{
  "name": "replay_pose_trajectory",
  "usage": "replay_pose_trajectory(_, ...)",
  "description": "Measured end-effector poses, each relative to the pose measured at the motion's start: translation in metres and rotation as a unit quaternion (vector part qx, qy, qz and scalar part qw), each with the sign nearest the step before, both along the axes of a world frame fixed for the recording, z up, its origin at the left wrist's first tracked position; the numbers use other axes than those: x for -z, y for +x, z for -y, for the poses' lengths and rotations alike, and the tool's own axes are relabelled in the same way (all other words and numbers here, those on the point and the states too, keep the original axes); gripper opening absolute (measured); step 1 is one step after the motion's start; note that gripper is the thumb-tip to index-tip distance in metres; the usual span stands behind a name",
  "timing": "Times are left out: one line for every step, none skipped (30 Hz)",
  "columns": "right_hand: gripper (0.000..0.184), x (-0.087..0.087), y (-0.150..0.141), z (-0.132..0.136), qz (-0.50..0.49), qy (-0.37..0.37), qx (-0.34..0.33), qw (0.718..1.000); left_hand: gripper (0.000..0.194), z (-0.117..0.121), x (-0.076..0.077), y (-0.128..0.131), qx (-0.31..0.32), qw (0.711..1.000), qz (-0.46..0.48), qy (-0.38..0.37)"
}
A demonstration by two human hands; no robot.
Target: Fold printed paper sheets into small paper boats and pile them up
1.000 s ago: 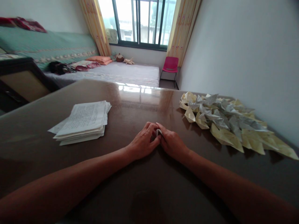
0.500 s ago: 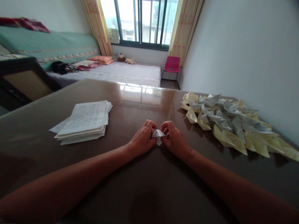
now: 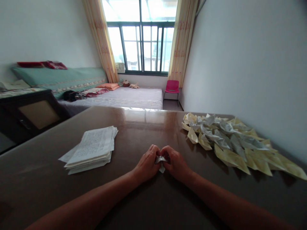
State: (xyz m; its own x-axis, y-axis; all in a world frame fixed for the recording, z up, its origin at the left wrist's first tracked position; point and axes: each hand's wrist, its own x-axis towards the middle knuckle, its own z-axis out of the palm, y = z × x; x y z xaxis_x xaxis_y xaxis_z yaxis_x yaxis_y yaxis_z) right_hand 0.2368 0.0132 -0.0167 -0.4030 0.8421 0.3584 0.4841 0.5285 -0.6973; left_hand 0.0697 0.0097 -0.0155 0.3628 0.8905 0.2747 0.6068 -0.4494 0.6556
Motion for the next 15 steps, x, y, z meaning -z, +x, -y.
replay_pose_trajectory(0.026, 0.002, 0.000, 0.000, -0.005, 0.001, -0.002, 1.000, 0.022, 0.000, 0.001, 0.000, -0.003, 1.000, 0.003, 0.003)
replay_pose_trajectory(0.026, 0.003, 0.000, 0.000, -0.006, 0.000, -0.003, 1.000, 0.023, -0.001, 0.002, 0.000, -0.001, 1.000, 0.005, 0.006)
replay_pose_trajectory(0.026, 0.005, 0.001, 0.000, -0.004, -0.001, -0.006, 1.000, 0.023, -0.001, 0.003, 0.000, 0.001, 1.000, 0.007, 0.009)
replay_pose_trajectory(0.025, 0.007, 0.001, -0.001, -0.001, -0.003, -0.008, 1.000, 0.024, -0.001, 0.004, 0.000, 0.002, 1.000, 0.009, 0.010)
replay_pose_trajectory(0.024, 0.009, 0.002, -0.001, 0.003, -0.005, -0.013, 1.000, 0.023, -0.001, 0.004, 0.000, 0.002, 1.000, 0.010, 0.010)
replay_pose_trajectory(0.022, 0.010, 0.002, -0.001, 0.003, -0.006, -0.014, 1.000, 0.023, -0.001, 0.004, -0.001, -0.002, 1.000, 0.012, 0.010)
replay_pose_trajectory(0.020, 0.011, 0.002, -0.001, 0.003, -0.006, -0.012, 1.000, 0.022, -0.001, 0.005, -0.001, -0.003, 1.000, 0.014, 0.008)
replay_pose_trajectory(0.018, 0.012, 0.001, -0.001, 0.003, -0.006, -0.009, 1.000, 0.022, -0.001, 0.005, -0.001, -0.007, 1.000, 0.016, 0.006)
replay_pose_trajectory(0.016, 0.012, 0.001, -0.001, 0.002, -0.008, -0.004, 1.000, 0.021, -0.001, 0.006, -0.002, -0.012, 1.000, 0.020, 0.003)
replay_pose_trajectory(0.015, 0.012, 0.000, -0.002, 0.002, -0.011, -0.001, 1.000, 0.021, -0.002, 0.006, -0.002, -0.014, 1.000, 0.023, 0.000)
replay_pose_trajectory(0.014, 0.012, 0.000, -0.002, 0.004, -0.016, -0.002, 1.000, 0.021, -0.003, 0.007, -0.002, -0.015, 1.000, 0.024, -0.001)
replay_pose_trajectory(0.014, 0.011, -0.001, -0.003, 0.007, -0.022, -0.004, 1.000, 0.021, -0.004, 0.007, -0.003, -0.015, 1.000, 0.024, -0.002)
replay_pose_trajectory(0.014, 0.010, -0.001, -0.004, 0.013, -0.028, -0.008, 1.000, 0.020, -0.005, 0.007, -0.003, -0.014, 1.000, 0.024, -0.003)
replay_pose_trajectory(0.014, 0.010, -0.001, -0.005, 0.020, -0.033, -0.012, 0.999, 0.020, -0.006, 0.008, -0.004, -0.012, 1.000, 0.023, -0.005)
replay_pose_trajectory(0.015, 0.009, -0.001, -0.007, 0.027, -0.038, -0.014, 0.999, 0.019, -0.007, 0.008, -0.004, -0.010, 1.000, 0.024, -0.008)
